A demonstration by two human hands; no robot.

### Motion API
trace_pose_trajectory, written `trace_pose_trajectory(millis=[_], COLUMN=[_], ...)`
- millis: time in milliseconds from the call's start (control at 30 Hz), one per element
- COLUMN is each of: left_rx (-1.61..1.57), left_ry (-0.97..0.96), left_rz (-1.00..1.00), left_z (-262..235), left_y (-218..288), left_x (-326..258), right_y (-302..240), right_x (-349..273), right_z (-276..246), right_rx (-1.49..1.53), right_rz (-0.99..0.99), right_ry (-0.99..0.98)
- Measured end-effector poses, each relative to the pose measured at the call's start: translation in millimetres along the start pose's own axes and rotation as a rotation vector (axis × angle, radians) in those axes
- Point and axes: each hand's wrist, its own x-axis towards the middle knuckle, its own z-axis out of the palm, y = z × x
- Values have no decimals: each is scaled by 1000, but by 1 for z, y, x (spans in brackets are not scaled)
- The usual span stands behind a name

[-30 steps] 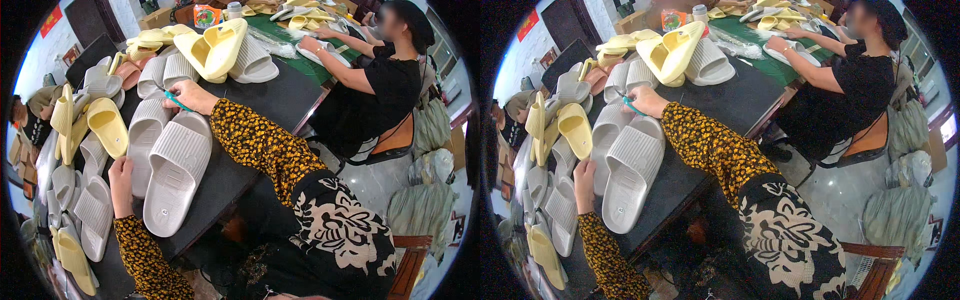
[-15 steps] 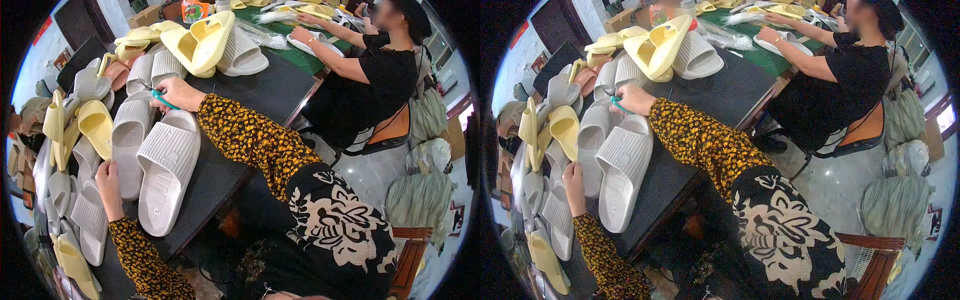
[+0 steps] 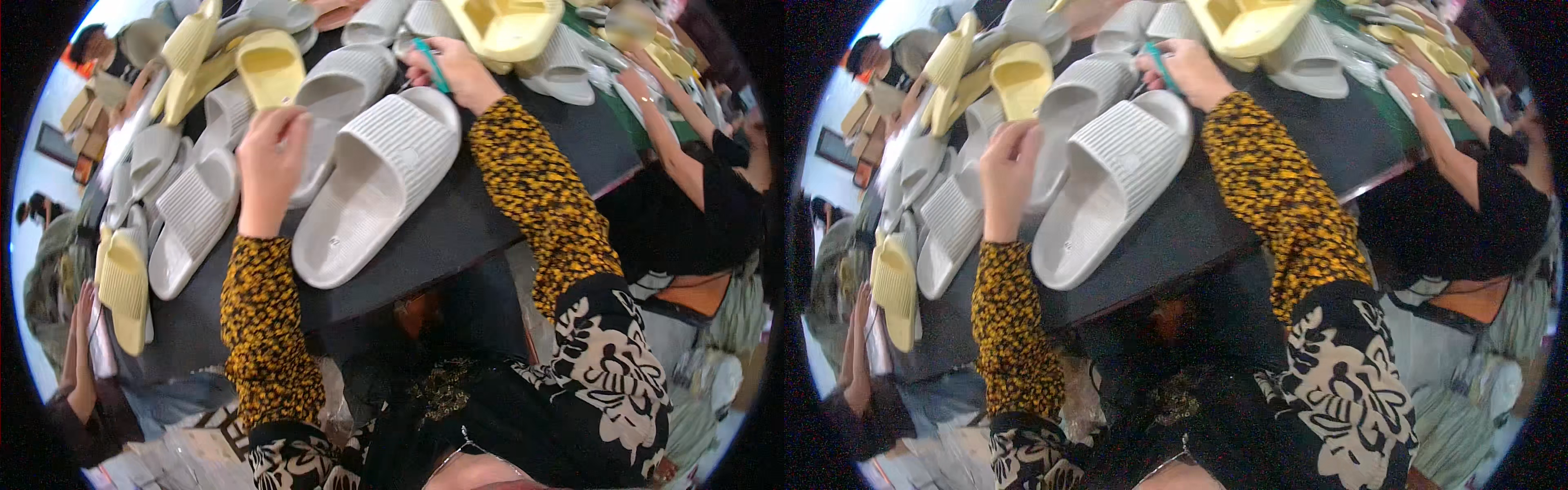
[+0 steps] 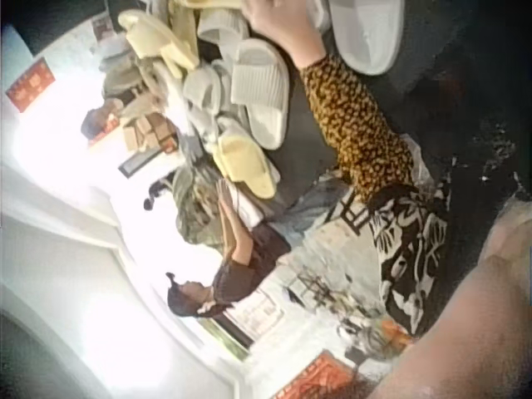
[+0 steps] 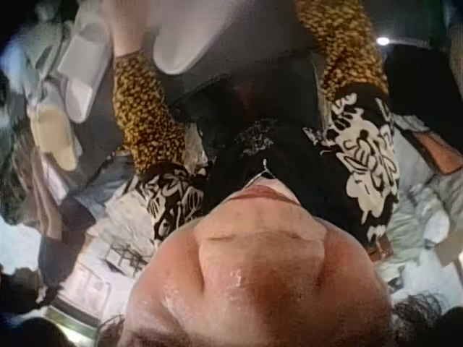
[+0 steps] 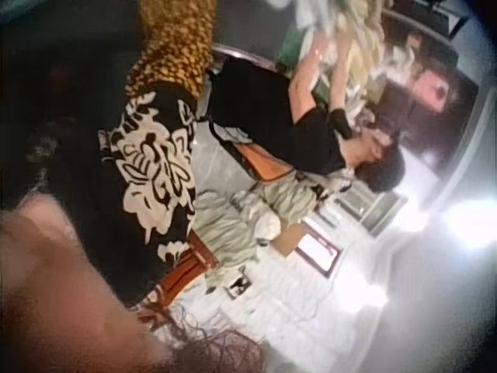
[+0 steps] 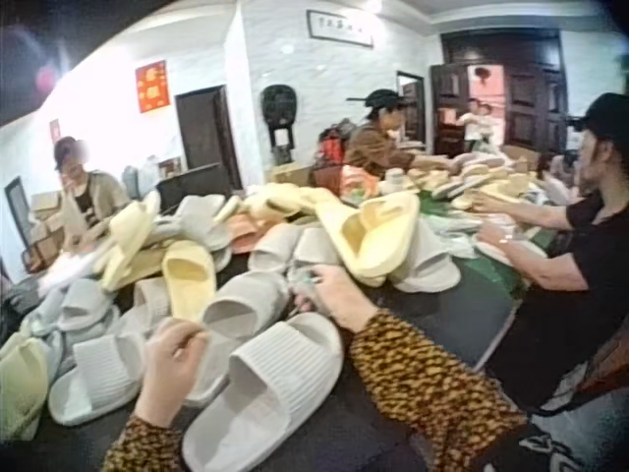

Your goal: The person trims loose threads from foam slides using scissors, handling and turning the slides one by one by hand on the table.

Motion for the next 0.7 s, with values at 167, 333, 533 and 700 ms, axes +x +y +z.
trace_pose_trajectory(millis=[167,333,533,700], left_rx=[-70,-89,-13,1], left_ry=[-346,-482,-299,-299], left_rz=[-60,-72,117,52], left_z=[2,1,15,17], left_y=[-3,4,-4,8], left_x=[-12,-12,-18,-14], right_y=[1,-3,-4,-13], right_x=[3,1,-2,0], right_z=[11,13,18,15], right_rx=[40,40,-277,-629], right_rz=[47,21,-100,-352], right_ry=[-5,36,79,243])
